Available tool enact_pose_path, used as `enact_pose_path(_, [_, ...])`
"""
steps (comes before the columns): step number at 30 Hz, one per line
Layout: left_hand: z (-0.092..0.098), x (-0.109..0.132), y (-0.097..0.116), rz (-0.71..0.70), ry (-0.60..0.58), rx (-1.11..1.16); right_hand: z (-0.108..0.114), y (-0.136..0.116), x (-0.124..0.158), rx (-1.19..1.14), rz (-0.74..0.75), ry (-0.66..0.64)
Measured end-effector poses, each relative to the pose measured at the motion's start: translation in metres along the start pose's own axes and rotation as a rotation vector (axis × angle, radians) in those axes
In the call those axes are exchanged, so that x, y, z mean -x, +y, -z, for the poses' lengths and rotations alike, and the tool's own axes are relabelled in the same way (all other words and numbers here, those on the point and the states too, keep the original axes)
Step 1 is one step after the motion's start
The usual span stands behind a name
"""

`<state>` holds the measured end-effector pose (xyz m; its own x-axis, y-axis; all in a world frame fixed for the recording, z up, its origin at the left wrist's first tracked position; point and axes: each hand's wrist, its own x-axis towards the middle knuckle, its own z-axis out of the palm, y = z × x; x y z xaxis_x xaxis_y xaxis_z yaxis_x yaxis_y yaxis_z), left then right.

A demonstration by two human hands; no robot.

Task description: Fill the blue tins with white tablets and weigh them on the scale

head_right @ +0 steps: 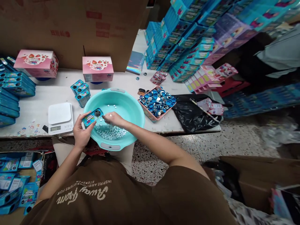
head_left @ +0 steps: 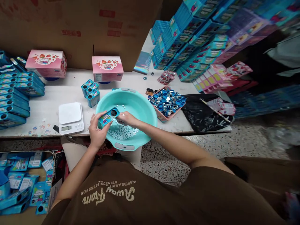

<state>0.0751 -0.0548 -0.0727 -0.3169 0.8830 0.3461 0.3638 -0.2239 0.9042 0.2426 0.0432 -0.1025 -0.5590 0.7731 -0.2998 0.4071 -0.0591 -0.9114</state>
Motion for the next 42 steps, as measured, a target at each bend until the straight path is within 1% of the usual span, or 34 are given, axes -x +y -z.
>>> enact_pose_path(2, [-0.001,0.001,0.004,0.028,0.040,0.052,0.011,-0.011,0.014,-0.387,-0.125,0.106])
enact_pose_path(3, [-0.001,0.001,0.006,0.042,0.052,0.069,0.016,-0.016,0.021,-0.545,-0.149,0.146])
enact_pose_path(6, [-0.002,0.003,0.012,0.061,0.027,0.039,0.028,-0.030,0.037,-0.896,-0.124,0.204])
enact_pose_path(9, [-0.007,0.005,0.019,0.047,-0.073,-0.048,0.034,-0.043,0.042,-1.073,-0.049,0.259])
enact_pose_path(13, [-0.019,0.011,0.028,0.025,-0.215,-0.127,0.032,-0.054,0.038,-1.165,0.029,0.418])
enact_pose_path(16, [-0.026,0.015,0.030,0.012,-0.280,-0.161,0.025,-0.058,0.036,-1.192,0.036,0.494])
enact_pose_path(20, [-0.029,0.016,0.031,0.032,-0.291,-0.197,0.014,-0.058,0.037,-1.165,0.036,0.535])
enact_pose_path(24, [-0.028,0.015,0.029,0.041,-0.283,-0.212,0.006,-0.055,0.037,-1.033,0.064,0.574])
enact_pose_path(29, [-0.028,0.012,0.030,-0.049,-0.302,-0.262,-0.002,-0.053,0.037,-0.844,0.103,0.639])
enact_pose_path(32, [-0.029,0.011,0.030,-0.008,-0.307,-0.235,-0.005,-0.052,0.037,-0.809,0.103,0.668])
enact_pose_path(34, [-0.030,0.011,0.029,0.017,-0.310,-0.222,-0.006,-0.052,0.037,-0.782,0.114,0.674])
enact_pose_path(38, [-0.031,0.011,0.028,0.013,-0.311,-0.246,-0.007,-0.052,0.037,-0.716,0.130,0.666])
enact_pose_path(42, [-0.031,0.013,0.027,0.065,-0.298,-0.190,-0.007,-0.050,0.037,-0.682,0.150,0.662])
